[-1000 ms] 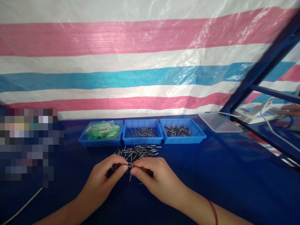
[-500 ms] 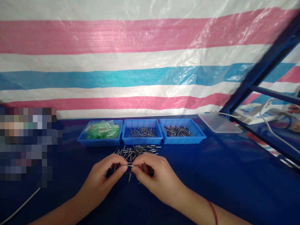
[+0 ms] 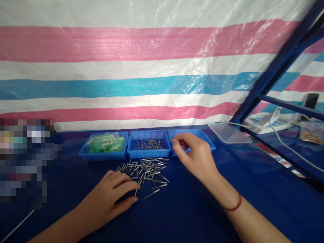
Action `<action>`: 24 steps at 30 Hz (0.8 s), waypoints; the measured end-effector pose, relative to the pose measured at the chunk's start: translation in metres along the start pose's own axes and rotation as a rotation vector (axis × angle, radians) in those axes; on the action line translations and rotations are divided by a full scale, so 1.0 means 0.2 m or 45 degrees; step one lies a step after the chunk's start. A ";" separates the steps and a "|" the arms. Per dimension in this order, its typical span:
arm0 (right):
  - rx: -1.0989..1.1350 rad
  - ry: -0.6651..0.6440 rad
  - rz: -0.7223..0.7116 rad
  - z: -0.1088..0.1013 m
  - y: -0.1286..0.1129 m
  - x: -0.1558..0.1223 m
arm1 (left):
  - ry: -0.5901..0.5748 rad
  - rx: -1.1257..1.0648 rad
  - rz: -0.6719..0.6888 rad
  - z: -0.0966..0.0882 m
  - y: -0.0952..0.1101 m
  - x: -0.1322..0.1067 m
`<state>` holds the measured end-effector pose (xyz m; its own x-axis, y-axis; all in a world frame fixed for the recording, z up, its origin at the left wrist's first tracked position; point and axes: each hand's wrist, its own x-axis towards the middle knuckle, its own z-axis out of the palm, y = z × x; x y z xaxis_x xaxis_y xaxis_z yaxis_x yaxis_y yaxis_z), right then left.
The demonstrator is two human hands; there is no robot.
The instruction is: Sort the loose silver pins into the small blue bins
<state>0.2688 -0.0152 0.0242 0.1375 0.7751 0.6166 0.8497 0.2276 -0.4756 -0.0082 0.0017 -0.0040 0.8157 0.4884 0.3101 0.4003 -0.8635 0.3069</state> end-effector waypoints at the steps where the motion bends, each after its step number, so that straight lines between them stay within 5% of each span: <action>1: -0.110 0.065 0.066 -0.02 0.06 0.03 | -0.028 0.041 0.040 0.00 -0.01 0.00; 6: -0.647 0.073 0.223 -0.10 0.32 0.09 | -0.037 0.185 0.125 0.01 -0.01 0.00; 10: -0.726 0.065 0.265 -0.10 0.37 0.09 | -0.007 0.270 0.111 0.01 0.00 0.00; 16: -0.317 0.033 0.070 -0.03 0.15 0.05 | 0.059 0.245 -0.002 0.02 -0.01 0.00; 20: 0.113 -0.251 -0.111 0.05 -0.06 -0.05 | 0.153 0.028 -0.199 0.01 0.01 0.01; 24: 0.461 -0.478 -0.071 0.12 -0.22 -0.16 | 0.229 -0.246 -0.349 0.01 0.03 0.01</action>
<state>0.2145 -0.0355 0.0103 -0.1512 0.8988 0.4116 0.6111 0.4122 -0.6758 -0.0027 -0.0030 -0.0033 0.5959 0.7272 0.3408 0.4933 -0.6663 0.5592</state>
